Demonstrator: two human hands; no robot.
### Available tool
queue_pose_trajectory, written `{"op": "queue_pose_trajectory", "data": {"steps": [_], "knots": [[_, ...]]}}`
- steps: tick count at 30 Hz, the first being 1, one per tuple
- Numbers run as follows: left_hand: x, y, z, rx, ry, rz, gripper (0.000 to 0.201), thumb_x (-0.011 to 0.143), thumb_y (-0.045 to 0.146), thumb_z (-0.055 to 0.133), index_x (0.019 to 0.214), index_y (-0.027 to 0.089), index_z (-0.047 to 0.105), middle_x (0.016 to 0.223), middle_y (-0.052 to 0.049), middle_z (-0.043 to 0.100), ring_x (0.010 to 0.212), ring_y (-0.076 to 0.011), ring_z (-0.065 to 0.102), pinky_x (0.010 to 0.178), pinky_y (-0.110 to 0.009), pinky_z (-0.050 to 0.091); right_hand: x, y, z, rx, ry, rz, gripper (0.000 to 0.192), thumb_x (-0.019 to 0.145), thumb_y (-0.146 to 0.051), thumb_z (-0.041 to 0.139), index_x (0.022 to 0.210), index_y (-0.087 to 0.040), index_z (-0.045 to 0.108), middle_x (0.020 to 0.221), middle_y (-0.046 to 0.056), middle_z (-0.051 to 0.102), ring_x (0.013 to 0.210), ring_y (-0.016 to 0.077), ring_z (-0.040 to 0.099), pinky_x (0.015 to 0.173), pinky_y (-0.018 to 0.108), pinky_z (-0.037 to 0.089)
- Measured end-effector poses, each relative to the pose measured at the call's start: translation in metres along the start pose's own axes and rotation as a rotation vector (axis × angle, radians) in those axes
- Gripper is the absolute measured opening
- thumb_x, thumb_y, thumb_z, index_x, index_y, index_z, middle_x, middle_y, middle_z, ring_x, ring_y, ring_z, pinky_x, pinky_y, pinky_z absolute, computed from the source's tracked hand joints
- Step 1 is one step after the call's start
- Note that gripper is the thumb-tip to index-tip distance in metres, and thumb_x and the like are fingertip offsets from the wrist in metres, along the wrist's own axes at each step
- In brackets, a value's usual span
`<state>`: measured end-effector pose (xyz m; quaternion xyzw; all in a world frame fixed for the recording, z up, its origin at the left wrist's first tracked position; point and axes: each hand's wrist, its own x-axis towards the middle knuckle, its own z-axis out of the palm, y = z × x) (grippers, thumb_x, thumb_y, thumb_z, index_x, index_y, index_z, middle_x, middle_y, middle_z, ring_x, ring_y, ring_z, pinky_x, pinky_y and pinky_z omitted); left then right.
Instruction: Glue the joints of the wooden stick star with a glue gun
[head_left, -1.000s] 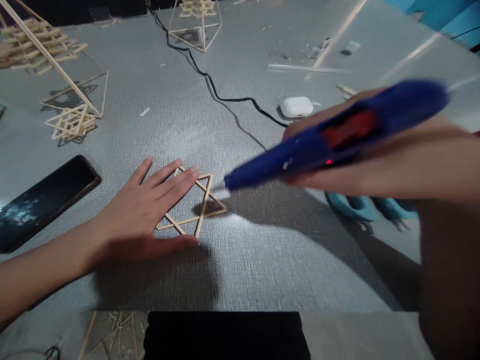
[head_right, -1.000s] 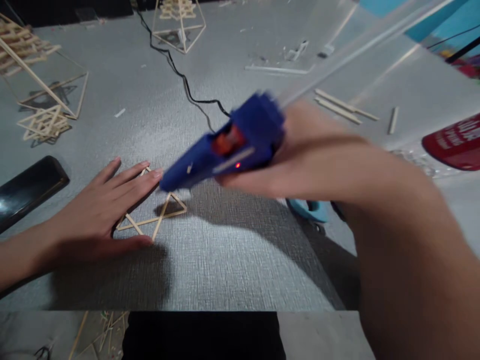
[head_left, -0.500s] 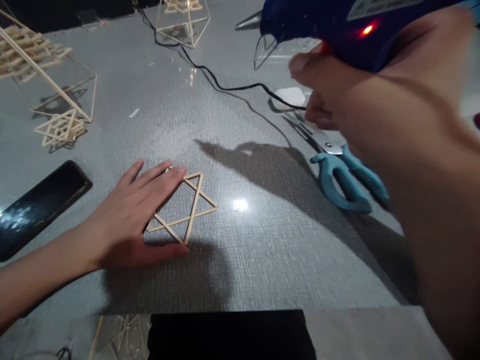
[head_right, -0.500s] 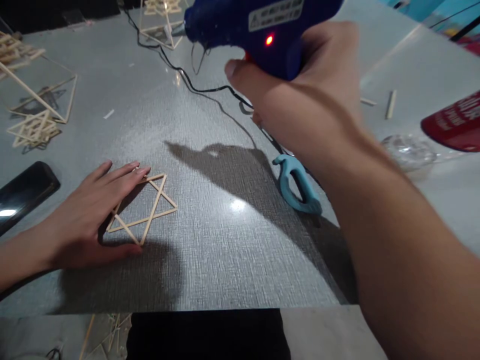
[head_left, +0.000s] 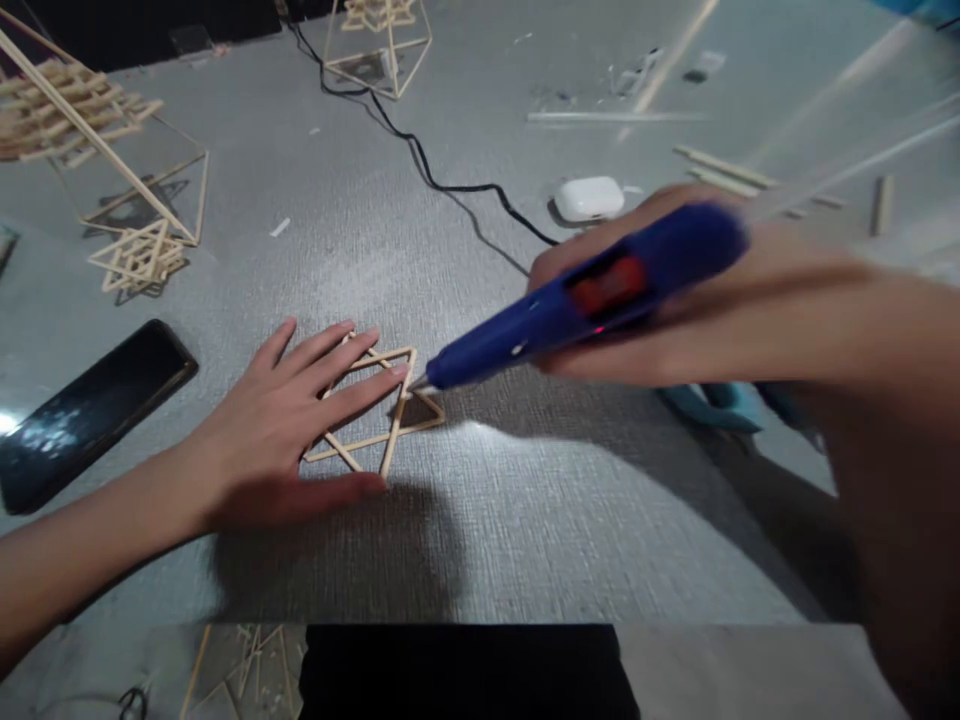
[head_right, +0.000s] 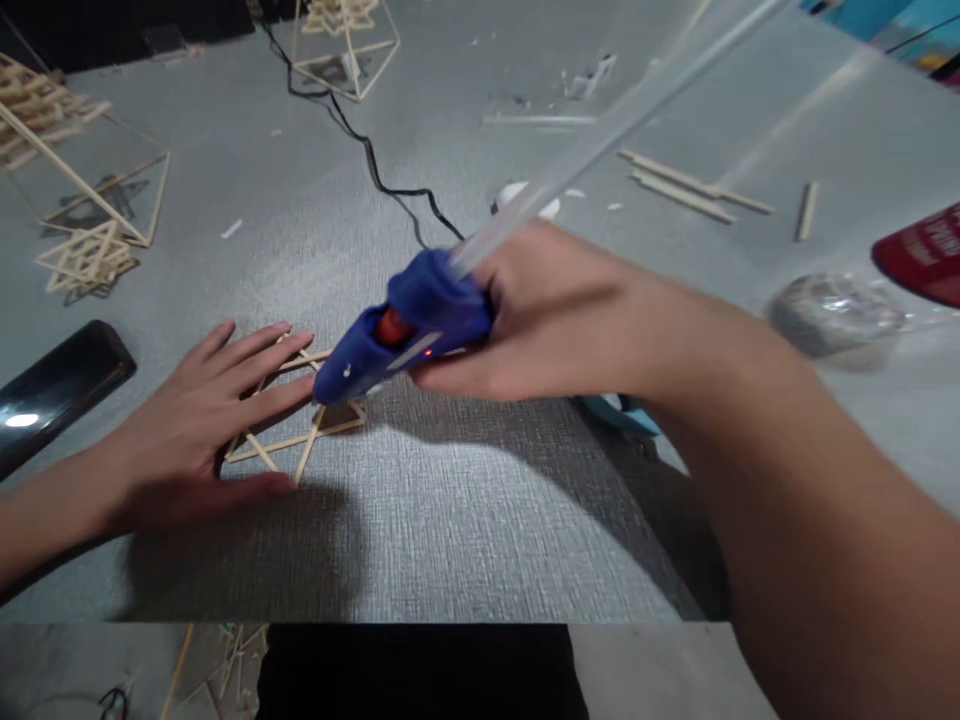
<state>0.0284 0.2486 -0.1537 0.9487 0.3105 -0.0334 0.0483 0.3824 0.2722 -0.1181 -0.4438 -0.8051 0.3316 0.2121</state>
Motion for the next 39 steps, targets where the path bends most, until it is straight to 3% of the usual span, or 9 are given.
{"op": "queue_pose_trajectory", "data": {"steps": [2, 4, 8, 12, 20, 27, 33, 39], "knots": [[0.001, 0.001, -0.002, 0.02, -0.018, -0.011, 0.084, 0.105, 0.08, 0.051, 0.176, 0.039, 0.03, 0.186, -0.01, 0.024, 0.172, -0.0401, 0.022, 0.137, -0.071, 0.013, 0.002, -0.007, 0.006, 0.069, -0.177, -0.052, 0.013, 0.083, -0.031, 0.077, 0.076, -0.022, 0.072, 0.059, -0.005, 0.058, 0.048, 0.0088, 0.053, 0.04, 0.02, 0.039], [0.002, 0.002, -0.002, 0.031, -0.027, -0.014, 0.085, 0.104, 0.081, 0.051, 0.175, 0.04, 0.031, 0.186, -0.01, 0.024, 0.172, -0.0399, 0.023, 0.137, -0.073, 0.014, 0.006, -0.012, 0.013, 0.107, -0.23, -0.125, 0.016, 0.085, -0.025, 0.07, 0.071, -0.022, 0.066, 0.055, -0.008, 0.052, 0.045, 0.0052, 0.045, 0.038, 0.018, 0.031], [0.002, 0.004, -0.001, 0.038, -0.021, -0.015, 0.086, 0.103, 0.084, 0.048, 0.175, 0.04, 0.032, 0.186, -0.01, 0.024, 0.171, -0.0406, 0.024, 0.136, -0.075, 0.014, 0.01, -0.014, 0.024, 0.077, -0.193, -0.2, 0.015, 0.081, -0.021, 0.071, 0.068, -0.022, 0.063, 0.051, -0.011, 0.048, 0.044, 0.0035, 0.041, 0.039, 0.015, 0.03], [0.003, 0.005, -0.001, 0.04, -0.015, -0.02, 0.086, 0.103, 0.084, 0.05, 0.175, 0.04, 0.034, 0.185, -0.009, 0.026, 0.17, -0.0418, 0.027, 0.136, -0.076, 0.013, 0.008, -0.012, 0.026, 0.07, -0.145, -0.175, 0.013, 0.08, -0.023, 0.07, 0.069, -0.024, 0.064, 0.049, -0.011, 0.048, 0.042, 0.0044, 0.04, 0.037, 0.016, 0.029], [0.003, 0.006, -0.003, 0.043, -0.026, -0.019, 0.086, 0.103, 0.083, 0.052, 0.174, 0.039, 0.034, 0.185, -0.011, 0.026, 0.17, -0.0433, 0.028, 0.134, -0.079, 0.014, 0.008, -0.01, 0.022, -0.031, -0.208, -0.135, 0.012, 0.081, -0.026, 0.071, 0.071, -0.024, 0.065, 0.053, -0.01, 0.049, 0.044, 0.0067, 0.041, 0.041, 0.021, 0.031], [0.003, 0.006, -0.002, 0.021, -0.016, -0.026, 0.086, 0.102, 0.084, 0.052, 0.174, 0.039, 0.035, 0.185, -0.01, 0.027, 0.169, -0.0435, 0.028, 0.135, -0.077, 0.011, 0.004, -0.012, 0.026, 0.027, -0.141, -0.143, 0.014, 0.083, -0.028, 0.067, 0.069, -0.024, 0.063, 0.052, -0.01, 0.046, 0.044, 0.0069, 0.037, 0.041, 0.023, 0.027], [0.003, 0.005, -0.005, 0.001, -0.039, -0.021, 0.086, 0.102, 0.085, 0.049, 0.174, 0.04, 0.035, 0.185, -0.011, 0.026, 0.169, -0.0445, 0.028, 0.134, -0.08, 0.011, 0.007, -0.013, 0.025, 0.046, -0.176, -0.153, 0.02, 0.084, -0.03, 0.071, 0.067, -0.023, 0.061, 0.05, -0.01, 0.045, 0.043, 0.0065, 0.036, 0.04, 0.024, 0.026], [0.003, 0.005, -0.002, 0.009, -0.015, -0.023, 0.086, 0.101, 0.084, 0.053, 0.174, 0.041, 0.035, 0.185, -0.01, 0.027, 0.169, -0.0437, 0.028, 0.135, -0.079, 0.011, 0.007, -0.013, 0.027, -0.003, -0.144, -0.129, 0.014, 0.08, -0.03, 0.07, 0.068, -0.024, 0.065, 0.051, -0.01, 0.051, 0.043, 0.0072, 0.043, 0.038, 0.021, 0.031]]}}
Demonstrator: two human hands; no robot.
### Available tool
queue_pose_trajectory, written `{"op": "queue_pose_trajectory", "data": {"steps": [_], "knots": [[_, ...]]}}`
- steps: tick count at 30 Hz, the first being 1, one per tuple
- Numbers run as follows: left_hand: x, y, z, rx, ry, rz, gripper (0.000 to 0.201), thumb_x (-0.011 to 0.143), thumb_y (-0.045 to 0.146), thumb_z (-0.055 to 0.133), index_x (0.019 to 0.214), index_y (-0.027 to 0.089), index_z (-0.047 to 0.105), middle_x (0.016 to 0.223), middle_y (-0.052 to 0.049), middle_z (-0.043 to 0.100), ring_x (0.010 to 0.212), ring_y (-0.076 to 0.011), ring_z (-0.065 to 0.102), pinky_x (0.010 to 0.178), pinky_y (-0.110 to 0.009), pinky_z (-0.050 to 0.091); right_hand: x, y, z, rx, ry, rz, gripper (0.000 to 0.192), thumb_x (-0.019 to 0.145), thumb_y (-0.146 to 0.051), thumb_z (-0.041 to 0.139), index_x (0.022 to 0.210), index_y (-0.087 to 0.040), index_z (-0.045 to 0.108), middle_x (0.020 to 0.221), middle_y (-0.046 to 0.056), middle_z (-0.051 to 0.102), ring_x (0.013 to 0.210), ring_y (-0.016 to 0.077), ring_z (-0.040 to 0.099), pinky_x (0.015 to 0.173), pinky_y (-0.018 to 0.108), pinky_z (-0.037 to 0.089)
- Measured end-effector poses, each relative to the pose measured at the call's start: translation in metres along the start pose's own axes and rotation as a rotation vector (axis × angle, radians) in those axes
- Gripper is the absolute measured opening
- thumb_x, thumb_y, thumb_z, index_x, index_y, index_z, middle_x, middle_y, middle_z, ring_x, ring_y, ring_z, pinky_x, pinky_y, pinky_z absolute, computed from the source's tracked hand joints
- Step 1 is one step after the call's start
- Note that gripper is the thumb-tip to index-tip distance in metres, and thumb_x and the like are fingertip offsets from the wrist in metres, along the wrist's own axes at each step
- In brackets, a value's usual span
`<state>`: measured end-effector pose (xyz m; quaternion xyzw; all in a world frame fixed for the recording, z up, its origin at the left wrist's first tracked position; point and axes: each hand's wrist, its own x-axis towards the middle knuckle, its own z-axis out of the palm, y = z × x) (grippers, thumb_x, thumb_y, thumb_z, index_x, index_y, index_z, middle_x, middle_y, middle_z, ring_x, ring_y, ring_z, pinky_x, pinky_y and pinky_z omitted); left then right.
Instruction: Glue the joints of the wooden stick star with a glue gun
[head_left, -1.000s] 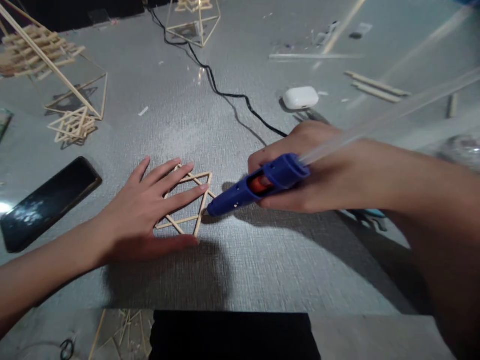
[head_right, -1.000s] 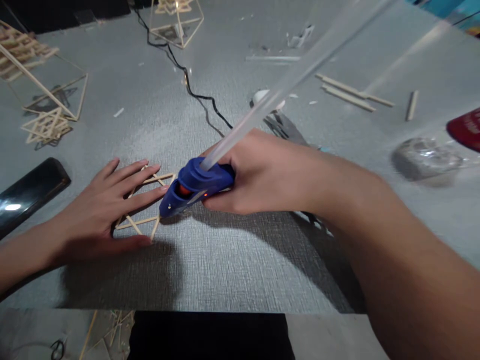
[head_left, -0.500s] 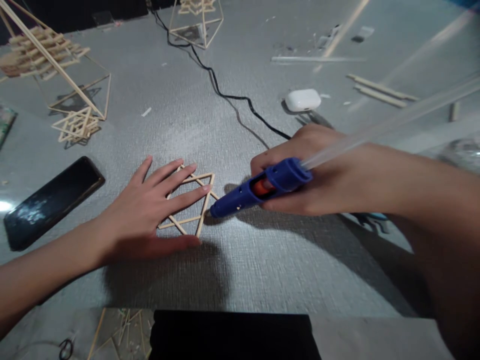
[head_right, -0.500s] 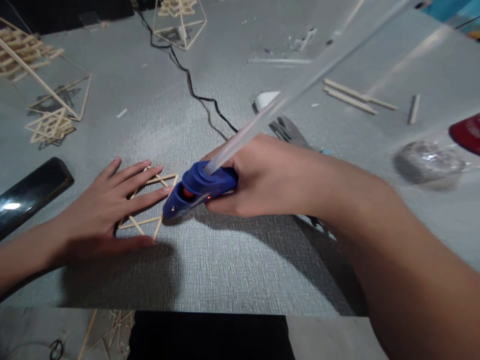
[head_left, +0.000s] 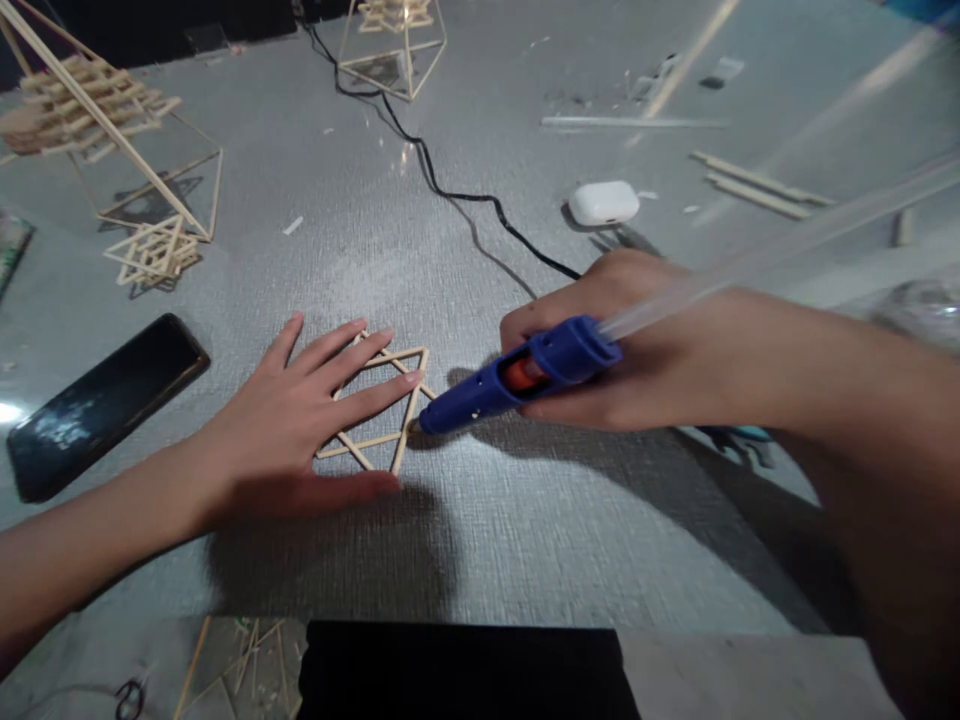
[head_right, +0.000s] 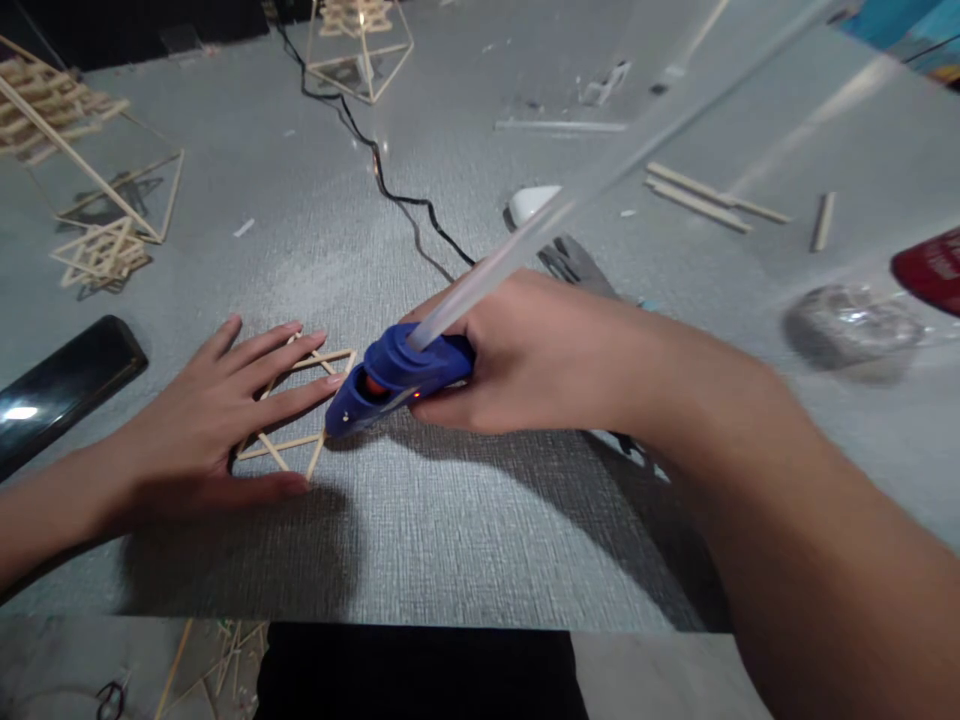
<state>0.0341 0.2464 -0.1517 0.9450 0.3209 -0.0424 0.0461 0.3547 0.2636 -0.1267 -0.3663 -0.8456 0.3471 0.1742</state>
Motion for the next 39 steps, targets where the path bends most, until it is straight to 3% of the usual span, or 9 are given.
{"op": "queue_pose_trajectory", "data": {"steps": [8, 18, 39], "knots": [[0.0001, -0.0003, -0.0017, 0.005, -0.018, 0.009, 0.086, 0.102, 0.082, 0.054, 0.174, 0.039, 0.034, 0.185, -0.011, 0.026, 0.17, -0.0444, 0.026, 0.133, -0.081, 0.012, -0.0047, -0.0011, -0.0035, 0.082, -0.02, -0.035, 0.017, 0.087, -0.028, 0.068, 0.071, -0.023, 0.064, 0.053, -0.009, 0.048, 0.044, 0.0064, 0.039, 0.04, 0.023, 0.026], [0.0001, 0.0003, 0.0017, -0.015, 0.01, -0.001, 0.087, 0.1, 0.084, 0.055, 0.173, 0.04, 0.037, 0.184, -0.011, 0.028, 0.17, -0.0437, 0.027, 0.134, -0.078, 0.01, 0.0, -0.0025, 0.0023, 0.01, -0.021, -0.003, 0.015, 0.084, -0.03, 0.067, 0.071, -0.023, 0.067, 0.055, -0.008, 0.055, 0.045, 0.0071, 0.045, 0.041, 0.022, 0.03], [0.0001, 0.0001, 0.0019, -0.006, 0.024, 0.008, 0.088, 0.1, 0.087, 0.051, 0.173, 0.04, 0.038, 0.184, -0.011, 0.029, 0.169, -0.0446, 0.029, 0.134, -0.08, 0.013, 0.0009, -0.0046, 0.003, 0.041, -0.007, 0.018, 0.019, 0.082, -0.034, 0.068, 0.067, -0.024, 0.064, 0.051, -0.009, 0.05, 0.041, 0.0079, 0.041, 0.039, 0.023, 0.028]]}}
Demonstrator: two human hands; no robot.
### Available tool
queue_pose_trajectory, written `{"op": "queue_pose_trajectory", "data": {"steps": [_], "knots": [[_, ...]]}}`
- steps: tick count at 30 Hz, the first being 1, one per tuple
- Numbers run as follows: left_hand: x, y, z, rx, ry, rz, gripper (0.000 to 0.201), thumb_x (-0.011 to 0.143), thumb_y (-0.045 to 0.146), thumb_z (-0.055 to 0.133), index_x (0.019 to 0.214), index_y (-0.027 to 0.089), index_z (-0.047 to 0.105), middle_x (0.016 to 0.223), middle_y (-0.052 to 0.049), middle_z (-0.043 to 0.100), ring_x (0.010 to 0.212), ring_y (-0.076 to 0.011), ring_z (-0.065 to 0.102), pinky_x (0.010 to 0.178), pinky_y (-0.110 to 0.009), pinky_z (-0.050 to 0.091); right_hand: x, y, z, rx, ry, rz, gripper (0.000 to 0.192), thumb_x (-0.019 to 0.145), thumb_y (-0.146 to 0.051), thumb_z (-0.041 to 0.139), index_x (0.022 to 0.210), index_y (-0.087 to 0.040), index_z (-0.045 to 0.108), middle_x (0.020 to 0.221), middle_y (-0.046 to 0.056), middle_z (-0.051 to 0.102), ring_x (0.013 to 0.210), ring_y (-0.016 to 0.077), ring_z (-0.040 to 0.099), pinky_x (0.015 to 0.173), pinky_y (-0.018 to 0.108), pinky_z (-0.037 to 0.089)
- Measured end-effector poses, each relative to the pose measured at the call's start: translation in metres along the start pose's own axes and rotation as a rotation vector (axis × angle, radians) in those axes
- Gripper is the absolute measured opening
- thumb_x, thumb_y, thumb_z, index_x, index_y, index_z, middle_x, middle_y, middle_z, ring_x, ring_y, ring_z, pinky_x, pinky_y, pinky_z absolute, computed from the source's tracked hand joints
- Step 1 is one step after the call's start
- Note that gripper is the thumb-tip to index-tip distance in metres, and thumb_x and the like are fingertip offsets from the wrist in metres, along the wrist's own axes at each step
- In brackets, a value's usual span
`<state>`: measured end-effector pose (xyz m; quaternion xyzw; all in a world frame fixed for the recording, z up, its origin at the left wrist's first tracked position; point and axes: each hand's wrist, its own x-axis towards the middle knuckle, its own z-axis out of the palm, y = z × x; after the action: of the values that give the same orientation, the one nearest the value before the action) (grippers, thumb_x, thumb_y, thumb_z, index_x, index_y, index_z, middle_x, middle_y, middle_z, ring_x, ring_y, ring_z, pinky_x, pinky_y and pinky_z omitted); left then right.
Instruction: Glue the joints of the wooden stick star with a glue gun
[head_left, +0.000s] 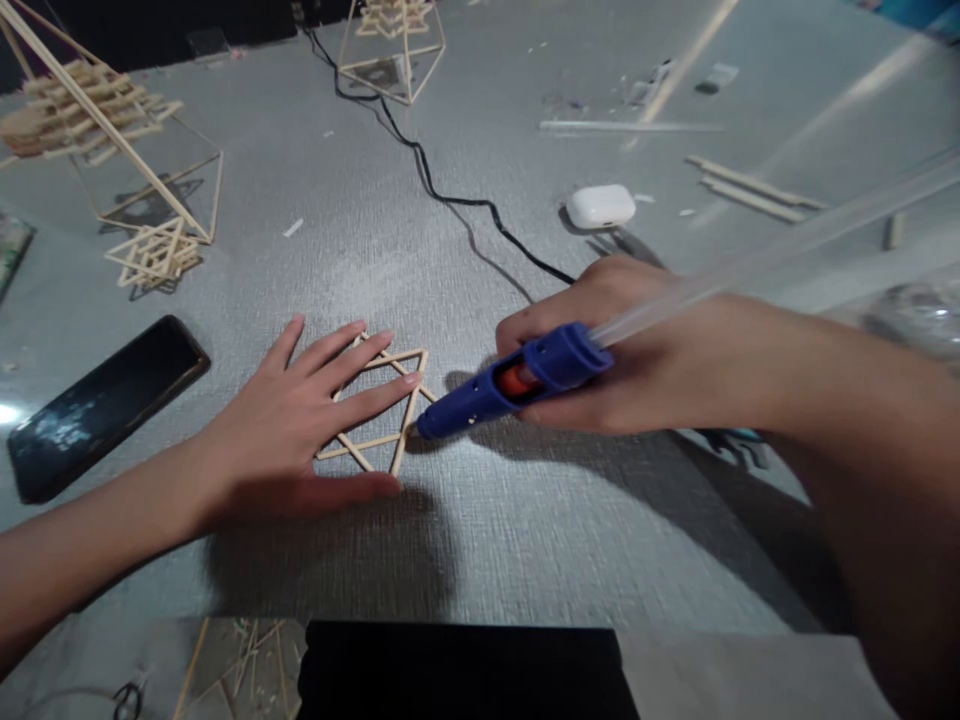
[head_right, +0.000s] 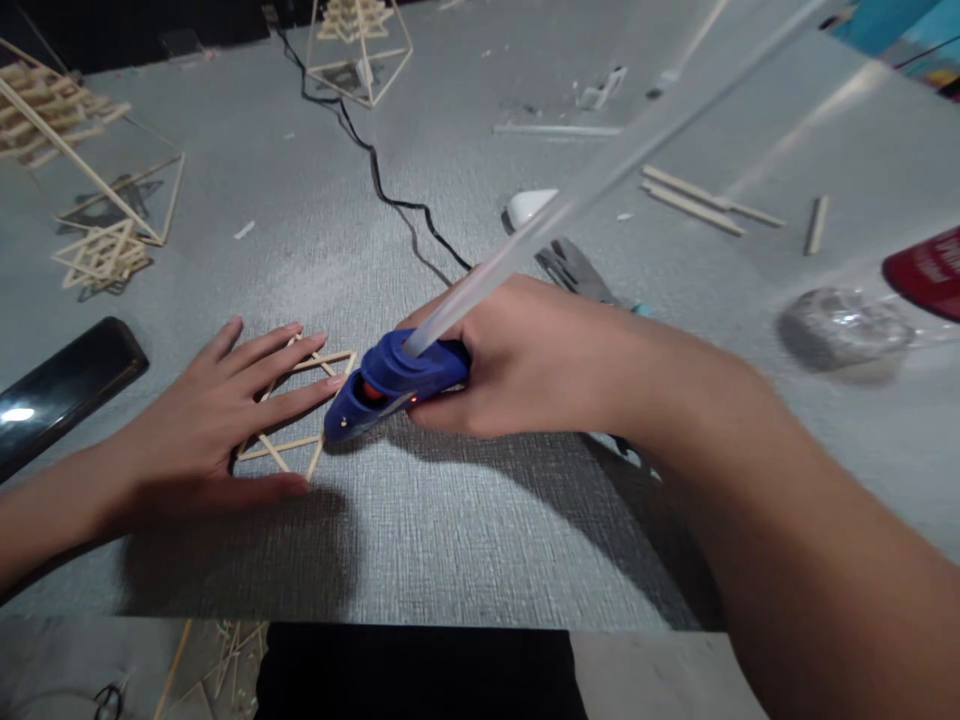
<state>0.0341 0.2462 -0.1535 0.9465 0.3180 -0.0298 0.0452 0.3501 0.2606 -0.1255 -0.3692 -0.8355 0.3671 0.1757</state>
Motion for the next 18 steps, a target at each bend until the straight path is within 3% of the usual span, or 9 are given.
{"op": "queue_pose_trajectory", "data": {"steps": [6, 8, 10, 13, 16, 18], "knots": [[0.0, -0.001, -0.004, -0.001, -0.036, 0.0, 0.086, 0.102, 0.085, 0.052, 0.174, 0.04, 0.036, 0.185, -0.01, 0.026, 0.17, -0.0439, 0.026, 0.134, -0.079, 0.011, -0.007, 0.002, -0.019, 0.039, -0.107, -0.015, 0.015, 0.087, -0.028, 0.073, 0.073, -0.023, 0.069, 0.054, -0.007, 0.052, 0.045, 0.0072, 0.044, 0.041, 0.022, 0.032], [0.0, -0.001, -0.005, 0.006, -0.046, -0.003, 0.087, 0.102, 0.085, 0.051, 0.174, 0.04, 0.035, 0.185, -0.011, 0.026, 0.171, -0.0431, 0.025, 0.135, -0.079, 0.01, -0.014, 0.007, -0.031, 0.024, -0.05, 0.03, 0.015, 0.087, -0.032, 0.078, 0.077, -0.024, 0.071, 0.057, -0.006, 0.057, 0.046, 0.0084, 0.049, 0.04, 0.022, 0.036], [0.0, -0.001, -0.005, 0.023, -0.057, -0.001, 0.086, 0.103, 0.084, 0.05, 0.175, 0.04, 0.033, 0.185, -0.011, 0.026, 0.171, -0.0422, 0.025, 0.135, -0.078, 0.01, -0.022, 0.014, -0.04, -0.038, 0.125, 0.053, 0.018, 0.082, -0.04, 0.086, 0.082, -0.026, 0.074, 0.06, -0.004, 0.062, 0.046, 0.0102, 0.054, 0.037, 0.022, 0.039], [0.0, -0.001, -0.004, 0.04, -0.049, 0.005, 0.086, 0.103, 0.083, 0.05, 0.175, 0.039, 0.032, 0.185, -0.012, 0.026, 0.171, -0.042, 0.026, 0.135, -0.078, 0.01, -0.029, 0.02, -0.043, -0.093, 0.108, 0.107, 0.025, 0.078, -0.045, 0.091, 0.088, -0.027, 0.077, 0.067, 0.0, 0.07, 0.05, 0.0152, 0.065, 0.038, 0.022, 0.048], [-0.001, -0.001, -0.002, 0.04, -0.035, -0.002, 0.085, 0.103, 0.083, 0.053, 0.174, 0.041, 0.033, 0.185, -0.01, 0.026, 0.17, -0.0417, 0.026, 0.135, -0.076, 0.01, -0.026, 0.018, -0.035, -0.078, 0.037, 0.107, 0.008, 0.081, -0.031, 0.083, 0.084, -0.028, 0.077, 0.062, -0.003, 0.065, 0.045, 0.0109, 0.056, 0.036, 0.019, 0.044], [-0.001, -0.001, -0.001, 0.043, -0.029, -0.002, 0.084, 0.103, 0.081, 0.054, 0.174, 0.042, 0.032, 0.186, -0.009, 0.025, 0.171, -0.0408, 0.026, 0.136, -0.075, 0.009, -0.021, 0.016, -0.029, -0.037, 0.021, 0.077, 0.008, 0.079, -0.021, 0.077, 0.083, -0.028, 0.076, 0.059, -0.006, 0.059, 0.044, 0.0082, 0.05, 0.035, 0.017, 0.038]]}}
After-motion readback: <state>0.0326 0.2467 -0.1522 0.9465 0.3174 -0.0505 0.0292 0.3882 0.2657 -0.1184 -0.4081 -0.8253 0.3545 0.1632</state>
